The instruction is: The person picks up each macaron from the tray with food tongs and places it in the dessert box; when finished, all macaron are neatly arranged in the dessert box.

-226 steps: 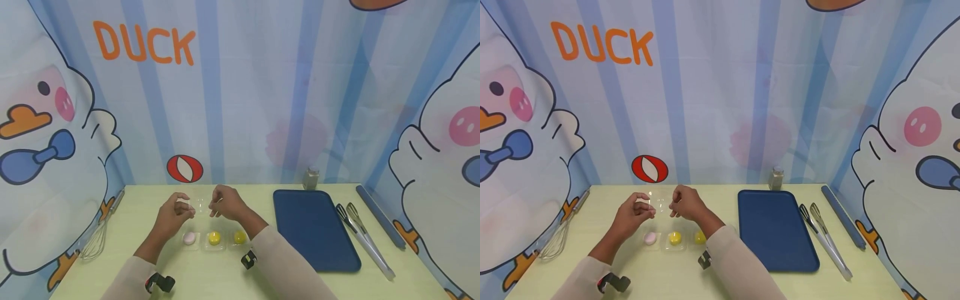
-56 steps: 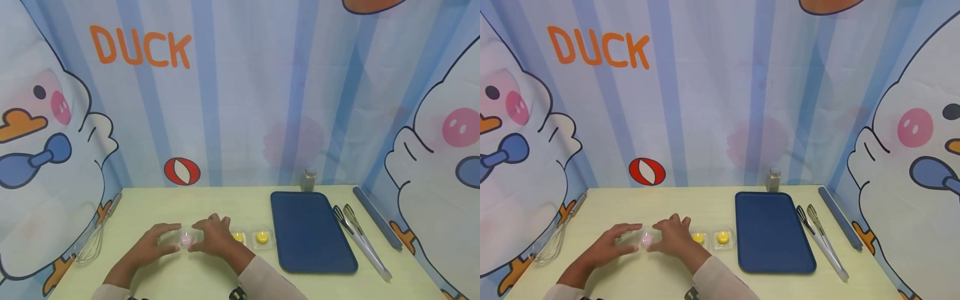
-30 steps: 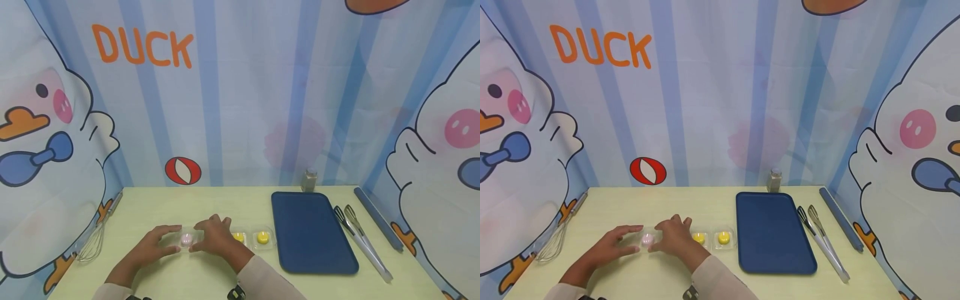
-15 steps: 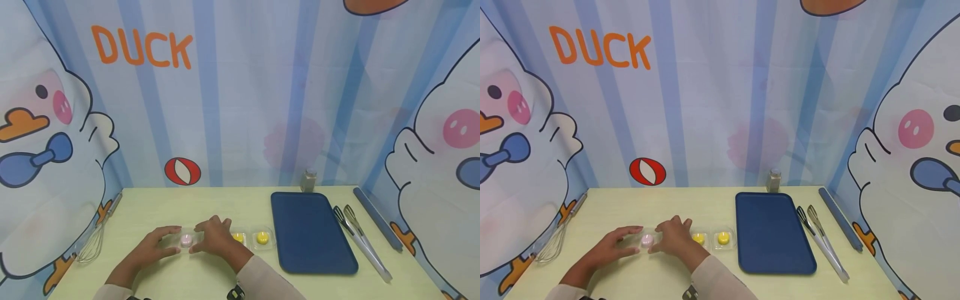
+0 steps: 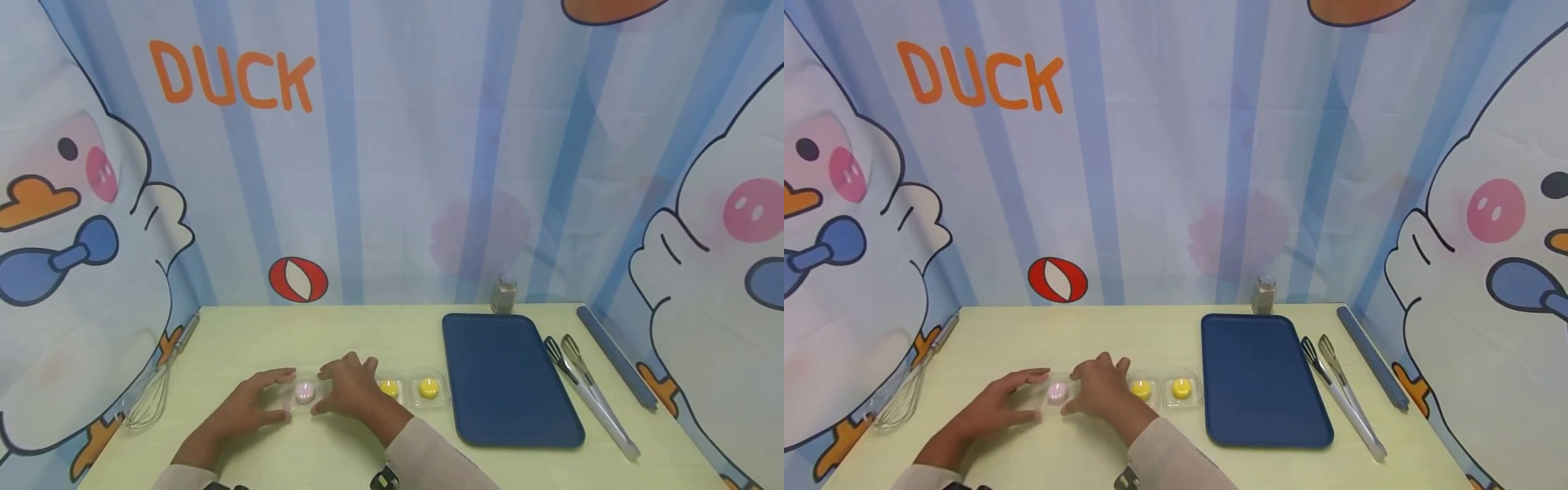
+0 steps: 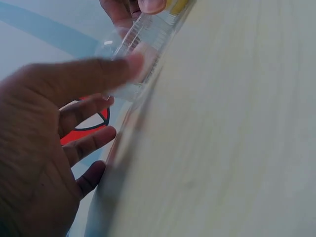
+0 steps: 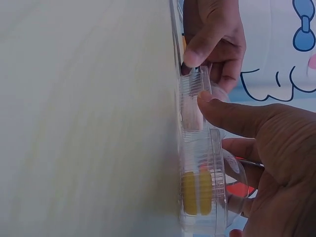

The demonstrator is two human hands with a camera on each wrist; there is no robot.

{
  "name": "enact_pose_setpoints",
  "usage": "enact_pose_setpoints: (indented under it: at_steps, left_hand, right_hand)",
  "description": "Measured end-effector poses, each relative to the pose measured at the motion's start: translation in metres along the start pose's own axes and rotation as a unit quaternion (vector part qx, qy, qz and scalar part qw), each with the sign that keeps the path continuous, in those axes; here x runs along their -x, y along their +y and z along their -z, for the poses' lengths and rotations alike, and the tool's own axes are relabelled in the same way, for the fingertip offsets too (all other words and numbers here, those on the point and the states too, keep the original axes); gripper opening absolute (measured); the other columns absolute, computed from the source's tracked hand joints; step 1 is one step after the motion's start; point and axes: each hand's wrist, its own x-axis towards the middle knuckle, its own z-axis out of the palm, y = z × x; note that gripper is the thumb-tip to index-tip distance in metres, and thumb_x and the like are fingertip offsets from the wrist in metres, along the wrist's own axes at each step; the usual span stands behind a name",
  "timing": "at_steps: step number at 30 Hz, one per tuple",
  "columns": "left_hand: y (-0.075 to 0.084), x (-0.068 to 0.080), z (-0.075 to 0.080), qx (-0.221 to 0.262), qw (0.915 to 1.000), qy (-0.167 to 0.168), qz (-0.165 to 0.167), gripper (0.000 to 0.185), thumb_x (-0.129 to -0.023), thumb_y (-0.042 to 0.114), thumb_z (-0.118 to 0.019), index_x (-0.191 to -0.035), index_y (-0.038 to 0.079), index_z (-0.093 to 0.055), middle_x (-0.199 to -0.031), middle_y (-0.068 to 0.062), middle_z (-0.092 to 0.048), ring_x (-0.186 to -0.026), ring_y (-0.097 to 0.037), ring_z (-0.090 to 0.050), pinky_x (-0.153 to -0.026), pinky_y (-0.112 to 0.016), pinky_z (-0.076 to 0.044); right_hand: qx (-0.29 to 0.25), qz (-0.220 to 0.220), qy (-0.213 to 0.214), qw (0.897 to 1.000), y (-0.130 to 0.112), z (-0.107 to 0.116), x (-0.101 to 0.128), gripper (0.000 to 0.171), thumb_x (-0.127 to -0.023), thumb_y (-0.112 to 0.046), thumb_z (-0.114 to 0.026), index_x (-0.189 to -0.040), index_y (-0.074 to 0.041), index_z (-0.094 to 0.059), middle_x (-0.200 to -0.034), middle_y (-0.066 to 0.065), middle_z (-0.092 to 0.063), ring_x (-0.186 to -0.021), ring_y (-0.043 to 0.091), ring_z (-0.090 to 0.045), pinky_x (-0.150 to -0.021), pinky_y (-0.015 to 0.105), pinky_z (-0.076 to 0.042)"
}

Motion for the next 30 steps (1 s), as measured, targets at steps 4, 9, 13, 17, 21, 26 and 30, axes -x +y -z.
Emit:
enact_pose_setpoints:
  at_steps: [4, 9, 13, 17, 21, 26, 30]
  left_hand:
    - [0.004, 0.001, 0.001, 0.010, 0.9999, -0.007, 0.003, 0.055, -0.090, 0.032, -0.090, -0.139, 0.014, -0.074, -0.150, -0.008, -0.071, -0.139, -0.038, -0.066, -0.114, -0.051, -0.056]
    - [0.004, 0.001, 0.000, 0.017, 0.9998, 0.006, -0.012, 0.047, -0.094, 0.026, -0.087, -0.137, 0.012, -0.075, -0.148, -0.009, -0.072, -0.138, -0.024, -0.068, -0.113, -0.038, -0.057]
    - [0.004, 0.001, 0.000, 0.011, 0.9999, 0.005, -0.012, 0.048, -0.095, 0.027, -0.086, -0.139, 0.011, -0.074, -0.149, -0.009, -0.071, -0.138, -0.028, -0.068, -0.113, -0.048, -0.058]
    - [0.006, 0.000, 0.000, -0.016, 0.9996, 0.008, -0.020, 0.049, -0.095, 0.026, -0.086, -0.140, 0.010, -0.073, -0.148, -0.009, -0.072, -0.135, -0.036, -0.067, -0.110, -0.056, -0.057]
    - [0.010, -0.002, 0.001, -0.037, 0.9990, 0.013, -0.021, 0.048, -0.095, 0.026, -0.086, -0.138, 0.011, -0.073, -0.147, -0.007, -0.073, -0.132, -0.037, -0.066, -0.109, -0.062, -0.055]
    - [0.013, -0.003, 0.003, -0.044, 0.9990, 0.003, -0.003, 0.046, -0.096, 0.029, -0.085, -0.138, 0.014, -0.072, -0.145, -0.007, -0.073, -0.134, -0.042, -0.064, -0.109, -0.071, -0.052]
    - [0.016, -0.002, 0.005, -0.058, 0.9983, 0.001, 0.003, 0.048, -0.095, 0.031, -0.085, -0.137, 0.012, -0.072, -0.146, -0.014, -0.070, -0.136, -0.048, -0.062, -0.106, -0.078, -0.050]
  right_hand:
    - [-0.002, 0.001, -0.001, 1.000, 0.000, 0.000, 0.001, 0.061, -0.072, -0.043, -0.103, -0.126, -0.022, -0.083, -0.128, -0.004, -0.077, -0.118, 0.020, -0.060, -0.094, 0.045, -0.035]
    - [-0.005, 0.000, -0.003, 1.000, 0.001, 0.000, 0.000, 0.062, -0.072, -0.044, -0.103, -0.126, -0.022, -0.083, -0.126, -0.003, -0.076, -0.117, 0.019, -0.060, -0.094, 0.044, -0.035]
    - [-0.005, -0.001, 0.000, 1.000, 0.001, 0.000, -0.001, 0.062, -0.071, -0.045, -0.103, -0.125, -0.022, -0.083, -0.125, -0.003, -0.076, -0.116, 0.019, -0.060, -0.095, 0.045, -0.035]
    - [-0.006, 0.002, 0.001, 1.000, 0.002, -0.001, -0.001, 0.062, -0.071, -0.045, -0.104, -0.125, -0.022, -0.083, -0.123, -0.003, -0.077, -0.115, 0.019, -0.060, -0.094, 0.045, -0.035]
    - [-0.006, 0.006, 0.007, 1.000, 0.002, 0.000, 0.000, 0.063, -0.071, -0.044, -0.104, -0.125, -0.021, -0.082, -0.123, -0.003, -0.078, -0.114, 0.020, -0.060, -0.093, 0.045, -0.035]
    - [-0.011, 0.003, 0.012, 1.000, 0.001, 0.000, 0.002, 0.065, -0.070, -0.043, -0.104, -0.126, -0.019, -0.082, -0.127, -0.002, -0.078, -0.116, 0.021, -0.059, -0.093, 0.045, -0.035]
    - [0.003, 0.011, 0.020, 1.000, -0.001, 0.001, 0.005, 0.069, -0.072, -0.046, -0.103, -0.131, -0.021, -0.079, -0.145, -0.001, -0.072, -0.130, 0.026, -0.058, -0.094, 0.046, -0.038]
